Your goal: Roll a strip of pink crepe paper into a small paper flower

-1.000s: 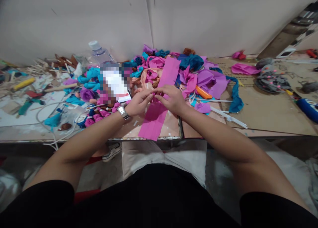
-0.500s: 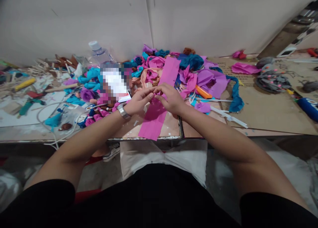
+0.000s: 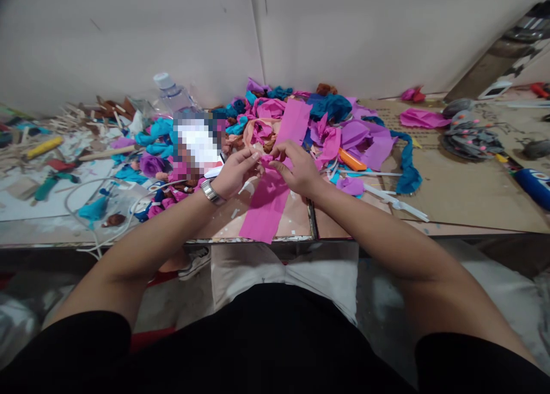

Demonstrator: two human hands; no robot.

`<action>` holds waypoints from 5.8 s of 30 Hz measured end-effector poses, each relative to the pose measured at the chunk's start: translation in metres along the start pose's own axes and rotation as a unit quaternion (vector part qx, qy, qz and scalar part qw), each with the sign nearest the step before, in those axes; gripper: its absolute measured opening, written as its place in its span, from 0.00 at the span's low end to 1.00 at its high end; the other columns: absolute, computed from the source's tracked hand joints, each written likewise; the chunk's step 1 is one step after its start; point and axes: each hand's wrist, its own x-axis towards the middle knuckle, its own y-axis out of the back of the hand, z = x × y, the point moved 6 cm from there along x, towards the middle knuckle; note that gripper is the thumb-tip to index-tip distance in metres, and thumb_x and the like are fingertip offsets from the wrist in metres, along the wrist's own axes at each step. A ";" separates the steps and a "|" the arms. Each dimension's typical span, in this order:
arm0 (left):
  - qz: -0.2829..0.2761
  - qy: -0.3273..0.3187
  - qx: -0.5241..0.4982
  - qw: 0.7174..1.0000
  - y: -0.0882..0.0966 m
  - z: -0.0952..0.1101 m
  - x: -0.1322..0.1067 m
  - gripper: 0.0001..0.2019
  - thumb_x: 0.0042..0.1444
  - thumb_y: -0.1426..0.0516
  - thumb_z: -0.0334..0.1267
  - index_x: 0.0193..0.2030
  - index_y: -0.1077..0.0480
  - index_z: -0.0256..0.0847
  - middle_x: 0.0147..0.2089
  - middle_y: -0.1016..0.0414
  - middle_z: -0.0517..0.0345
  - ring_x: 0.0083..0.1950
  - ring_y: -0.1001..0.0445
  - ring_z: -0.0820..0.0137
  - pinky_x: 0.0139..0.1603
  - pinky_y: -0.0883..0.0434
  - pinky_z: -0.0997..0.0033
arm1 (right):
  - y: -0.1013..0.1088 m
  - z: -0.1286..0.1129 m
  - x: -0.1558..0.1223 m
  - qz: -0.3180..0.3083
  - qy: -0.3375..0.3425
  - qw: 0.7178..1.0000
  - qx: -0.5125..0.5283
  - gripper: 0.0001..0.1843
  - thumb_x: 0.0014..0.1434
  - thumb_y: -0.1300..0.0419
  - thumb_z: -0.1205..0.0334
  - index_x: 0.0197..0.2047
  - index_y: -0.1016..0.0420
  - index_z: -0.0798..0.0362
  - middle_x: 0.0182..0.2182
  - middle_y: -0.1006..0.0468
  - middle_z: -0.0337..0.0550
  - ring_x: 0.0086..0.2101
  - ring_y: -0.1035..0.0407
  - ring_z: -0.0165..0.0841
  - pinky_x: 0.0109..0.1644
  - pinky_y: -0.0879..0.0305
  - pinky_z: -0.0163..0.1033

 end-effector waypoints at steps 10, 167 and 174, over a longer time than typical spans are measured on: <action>0.010 0.026 -0.033 0.999 -0.003 0.003 -0.002 0.21 0.56 0.28 0.54 0.36 0.29 0.41 0.30 0.29 0.63 0.31 0.27 0.76 0.35 0.27 0.72 | -0.004 0.003 -0.002 -0.014 -0.020 0.999 0.022 0.22 0.73 0.41 0.36 0.46 0.26 0.46 0.39 0.20 0.42 0.39 0.27 0.38 0.46 0.28 0.46; 0.001 -0.183 0.399 0.899 -0.004 0.028 -0.009 0.06 0.63 0.39 0.39 0.36 0.25 0.40 0.31 0.23 0.58 0.33 0.27 0.70 0.38 0.33 0.68 | -0.002 0.011 -0.001 -0.009 -0.042 0.998 -0.048 0.30 0.72 0.45 0.30 0.43 0.23 0.49 0.36 0.19 0.43 0.37 0.26 0.39 0.47 0.32 0.47; 0.022 -0.198 0.358 0.912 -0.001 0.029 -0.010 0.16 0.70 0.41 0.51 0.46 0.21 0.39 0.37 0.18 0.54 0.37 0.23 0.69 0.41 0.29 0.68 | 0.000 0.013 -0.001 -0.002 -0.044 0.998 -0.052 0.33 0.70 0.46 0.26 0.43 0.23 0.49 0.35 0.19 0.43 0.36 0.26 0.40 0.45 0.32 0.47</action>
